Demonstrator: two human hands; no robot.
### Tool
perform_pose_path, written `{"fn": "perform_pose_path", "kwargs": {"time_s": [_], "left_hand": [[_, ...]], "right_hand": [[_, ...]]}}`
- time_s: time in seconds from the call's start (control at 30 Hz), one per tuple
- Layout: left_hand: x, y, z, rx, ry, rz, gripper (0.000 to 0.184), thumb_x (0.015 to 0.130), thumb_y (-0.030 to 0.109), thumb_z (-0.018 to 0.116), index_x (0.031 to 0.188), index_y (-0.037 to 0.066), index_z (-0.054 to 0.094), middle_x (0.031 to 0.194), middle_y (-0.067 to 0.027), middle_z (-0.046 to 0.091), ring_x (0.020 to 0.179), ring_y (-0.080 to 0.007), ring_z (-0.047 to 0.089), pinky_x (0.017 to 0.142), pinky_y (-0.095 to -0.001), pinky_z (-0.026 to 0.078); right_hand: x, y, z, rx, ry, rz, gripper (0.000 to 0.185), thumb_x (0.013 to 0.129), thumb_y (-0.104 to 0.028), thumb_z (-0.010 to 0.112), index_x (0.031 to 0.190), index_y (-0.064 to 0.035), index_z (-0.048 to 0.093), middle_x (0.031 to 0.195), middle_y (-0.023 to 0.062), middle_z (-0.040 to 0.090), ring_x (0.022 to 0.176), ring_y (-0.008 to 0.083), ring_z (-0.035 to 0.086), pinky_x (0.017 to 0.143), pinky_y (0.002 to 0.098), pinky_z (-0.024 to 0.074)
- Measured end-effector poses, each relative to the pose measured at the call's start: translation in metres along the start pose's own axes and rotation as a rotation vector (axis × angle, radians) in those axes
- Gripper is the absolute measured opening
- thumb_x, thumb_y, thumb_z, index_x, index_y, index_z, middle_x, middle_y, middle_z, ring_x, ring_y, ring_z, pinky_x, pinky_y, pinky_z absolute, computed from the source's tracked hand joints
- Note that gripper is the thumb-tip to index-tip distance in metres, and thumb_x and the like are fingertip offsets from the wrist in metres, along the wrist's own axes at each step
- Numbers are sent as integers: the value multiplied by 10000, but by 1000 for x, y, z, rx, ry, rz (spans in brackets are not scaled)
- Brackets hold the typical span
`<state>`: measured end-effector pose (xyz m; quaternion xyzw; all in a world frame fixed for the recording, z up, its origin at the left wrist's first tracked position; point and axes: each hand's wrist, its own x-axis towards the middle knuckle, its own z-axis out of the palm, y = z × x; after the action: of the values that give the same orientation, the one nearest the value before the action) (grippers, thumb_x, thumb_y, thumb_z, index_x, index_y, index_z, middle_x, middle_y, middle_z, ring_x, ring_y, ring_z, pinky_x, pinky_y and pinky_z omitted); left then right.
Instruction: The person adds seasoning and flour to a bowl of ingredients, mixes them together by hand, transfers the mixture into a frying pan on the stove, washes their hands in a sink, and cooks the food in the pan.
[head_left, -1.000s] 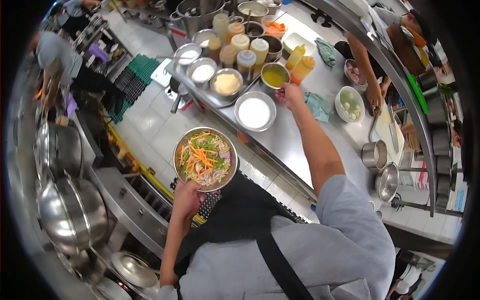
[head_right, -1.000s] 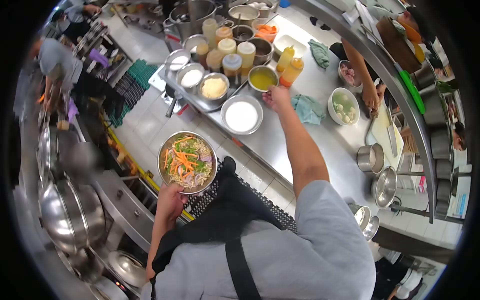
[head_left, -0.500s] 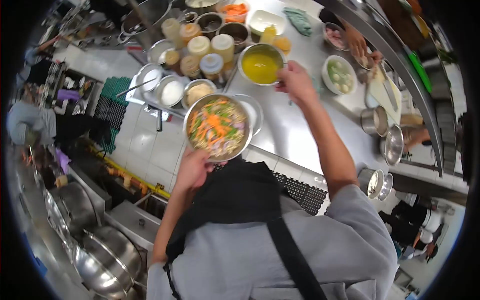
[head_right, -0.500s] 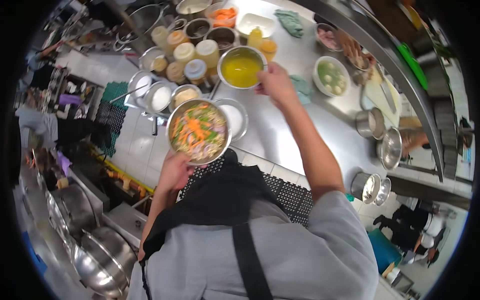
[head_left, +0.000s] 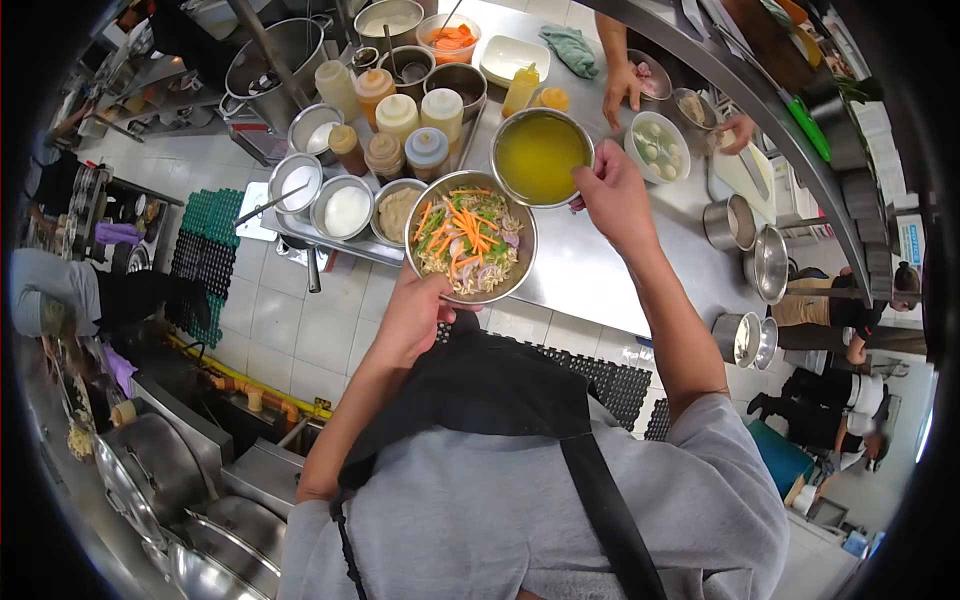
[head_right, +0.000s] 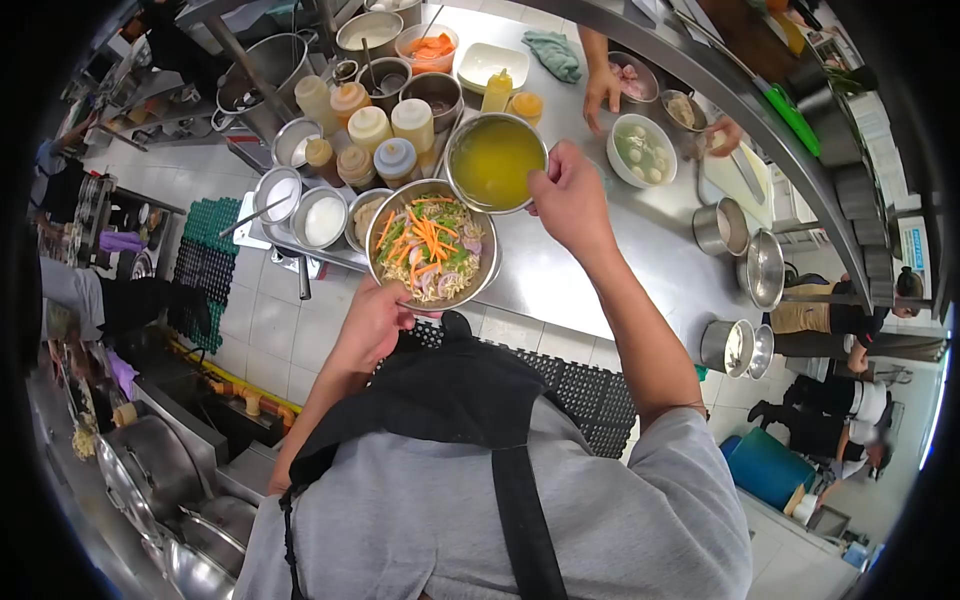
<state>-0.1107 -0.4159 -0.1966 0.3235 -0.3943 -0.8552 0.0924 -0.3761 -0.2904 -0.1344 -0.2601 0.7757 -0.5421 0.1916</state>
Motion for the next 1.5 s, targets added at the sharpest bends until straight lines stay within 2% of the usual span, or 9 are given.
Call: {"fn": "perform_pose_path", "kwargs": {"time_s": [0.57,0.77,0.97,1.3,1.33,1.37,1.4,1.47,1.5], "left_hand": [[4,4,-7,60,-59,-48,597,845,12,489,1433,-5,387,1161,-174,712,726,-263,759,430,-234,433],[10,2,-11,31,-63,-89,470,873,28,495,1339,-32,491,1105,-173,724,746,-267,754,488,-245,426],[20,10,-4,14,-75,-10,450,874,41,498,1318,-32,522,1088,-162,726,770,-256,750,503,-245,411],[22,67,6,-138,-94,-8,491,845,34,509,1329,-37,540,1101,-177,729,767,-265,751,475,-237,376],[20,74,1,-170,-107,-13,492,843,36,514,1328,-42,538,1103,-181,727,772,-268,751,474,-237,378],[15,81,-4,-203,-119,-15,494,841,38,519,1327,-46,536,1104,-184,725,778,-270,751,473,-237,381],[7,89,-9,-221,-75,-4,502,840,38,522,1335,-48,531,1115,-188,723,783,-271,751,471,-234,384],[-14,106,-18,-263,13,24,520,838,38,529,1350,-54,521,1135,-196,718,793,-272,752,467,-228,392],[-26,115,-28,-277,7,58,529,838,37,530,1358,-56,516,1145,-198,716,794,-272,753,464,-224,393]], "right_hand": [[-11,14,2,20,60,23,215,911,-49,608,818,-47,415,729,42,495,567,142,616,486,291,539],[-3,21,-5,330,0,387,140,937,-63,630,913,-80,493,769,36,548,595,160,566,586,320,540],[12,69,-3,636,28,494,212,906,-59,641,868,-106,438,747,74,554,588,220,595,607,354,559],[48,195,51,549,17,543,185,927,-89,629,890,-88,447,701,90,576,549,236,623,550,374,581],[48,190,46,413,-58,537,218,950,-210,697,947,-103,507,738,76,636,573,193,635,570,357,591],[48,185,38,251,-51,479,299,947,-272,727,919,-63,515,790,136,665,605,223,680,541,367,584],[48,168,32,-92,5,347,358,940,-326,746,1025,-14,592,871,156,700,687,221,705,626,355,589],[36,129,23,-508,131,17,433,940,-326,745,1156,27,618,925,175,712,806,246,723,716,350,579],[35,110,29,-440,110,-42,428,940,-318,745,1174,20,626,951,176,714,840,257,721,744,360,575]]}}
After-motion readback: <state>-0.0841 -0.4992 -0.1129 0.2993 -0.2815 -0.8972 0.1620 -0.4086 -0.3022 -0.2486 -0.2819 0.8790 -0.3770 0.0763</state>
